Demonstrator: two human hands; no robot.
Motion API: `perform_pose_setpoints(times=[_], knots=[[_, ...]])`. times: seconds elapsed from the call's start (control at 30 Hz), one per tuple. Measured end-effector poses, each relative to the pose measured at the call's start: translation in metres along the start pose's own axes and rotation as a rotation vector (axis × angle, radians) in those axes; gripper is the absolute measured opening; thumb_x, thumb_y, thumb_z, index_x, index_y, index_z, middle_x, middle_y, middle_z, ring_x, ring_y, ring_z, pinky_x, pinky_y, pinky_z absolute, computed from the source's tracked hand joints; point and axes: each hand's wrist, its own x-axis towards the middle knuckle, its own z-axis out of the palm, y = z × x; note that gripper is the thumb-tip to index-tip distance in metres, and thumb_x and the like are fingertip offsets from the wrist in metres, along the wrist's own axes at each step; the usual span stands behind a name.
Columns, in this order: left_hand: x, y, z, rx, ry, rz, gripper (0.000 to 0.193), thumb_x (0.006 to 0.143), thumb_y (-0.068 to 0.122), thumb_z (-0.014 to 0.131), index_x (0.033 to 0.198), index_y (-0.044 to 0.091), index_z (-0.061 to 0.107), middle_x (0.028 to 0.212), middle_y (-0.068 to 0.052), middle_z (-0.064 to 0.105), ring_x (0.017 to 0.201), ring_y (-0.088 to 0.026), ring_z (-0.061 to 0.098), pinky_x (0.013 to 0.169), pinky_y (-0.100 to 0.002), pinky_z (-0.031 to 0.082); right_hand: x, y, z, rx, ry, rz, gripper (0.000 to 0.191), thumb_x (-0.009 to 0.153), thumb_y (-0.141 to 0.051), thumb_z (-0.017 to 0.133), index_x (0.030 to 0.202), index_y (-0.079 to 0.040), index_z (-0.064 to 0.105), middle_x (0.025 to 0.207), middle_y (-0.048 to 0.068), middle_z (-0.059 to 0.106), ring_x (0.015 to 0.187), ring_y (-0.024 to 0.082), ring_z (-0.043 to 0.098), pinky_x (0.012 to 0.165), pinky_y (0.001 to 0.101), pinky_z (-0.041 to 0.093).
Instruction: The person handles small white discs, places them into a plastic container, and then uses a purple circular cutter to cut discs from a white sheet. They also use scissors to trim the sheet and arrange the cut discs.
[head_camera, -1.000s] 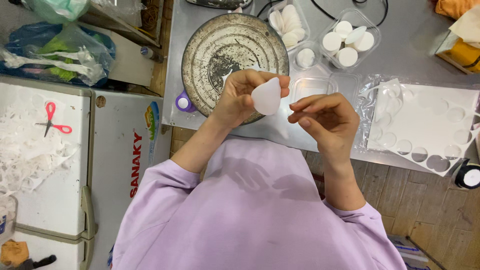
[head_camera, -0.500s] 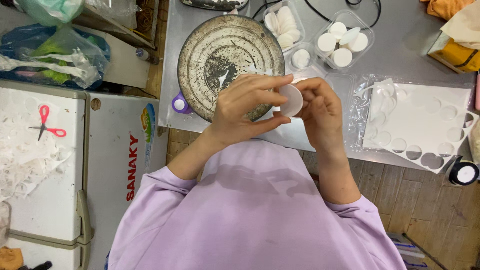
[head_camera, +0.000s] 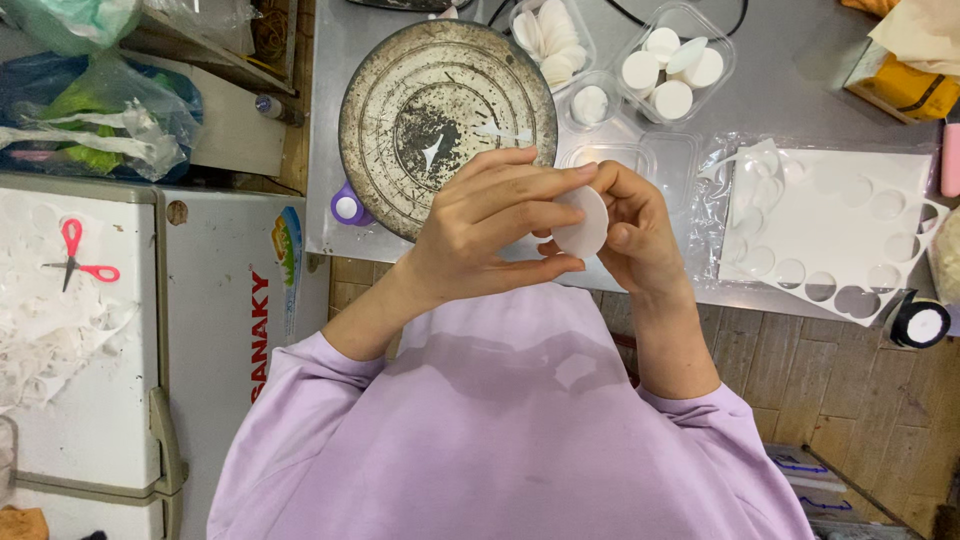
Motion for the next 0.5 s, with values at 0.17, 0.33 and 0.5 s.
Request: perform_pose_setpoints(times=[0.17, 0.33, 0.5], knots=[[-0.0011, 0.0016, -0.0012, 0.025, -0.010, 0.001, 0.040, 0.087, 0.032, 0.095, 0.110, 0.011, 0.070, 0.137, -0.005, 0.066, 0.118, -0.018, 0.070, 0.113, -0.045, 0.052, -0.0006, -0.0002, 0.0007, 0.038, 0.004, 0.015, 0.055, 0.093, -0.040, 0.083, 0.117, 0.001, 0.055, 0.110, 0.017, 0.070, 0.102, 0.030, 0.074, 0.091, 0.0504, 0.065], [-0.0018, 0.0024, -0.0023, 0.030, -0.016, 0.000, 0.039, 0.086, 0.034, 0.094, 0.107, 0.010, 0.071, 0.136, -0.005, 0.067, 0.118, -0.017, 0.070, 0.113, -0.045, 0.051, -0.0013, -0.0007, 0.0015, 0.006, 0.011, 0.013, 0.056, 0.093, -0.039, 0.083, 0.118, 0.002, 0.055, 0.110, 0.017, 0.070, 0.100, 0.031, 0.074, 0.091, 0.0498, 0.064], [-0.0006, 0.0019, -0.0024, 0.031, -0.037, -0.013, 0.037, 0.086, 0.035, 0.094, 0.105, 0.011, 0.072, 0.135, -0.006, 0.068, 0.108, -0.013, 0.071, 0.112, -0.046, 0.052, -0.0006, -0.0025, 0.0014, -0.005, 0.027, 0.013, 0.052, 0.094, -0.035, 0.082, 0.117, 0.003, 0.055, 0.104, 0.017, 0.069, 0.096, 0.028, 0.073, 0.087, 0.0486, 0.063]])
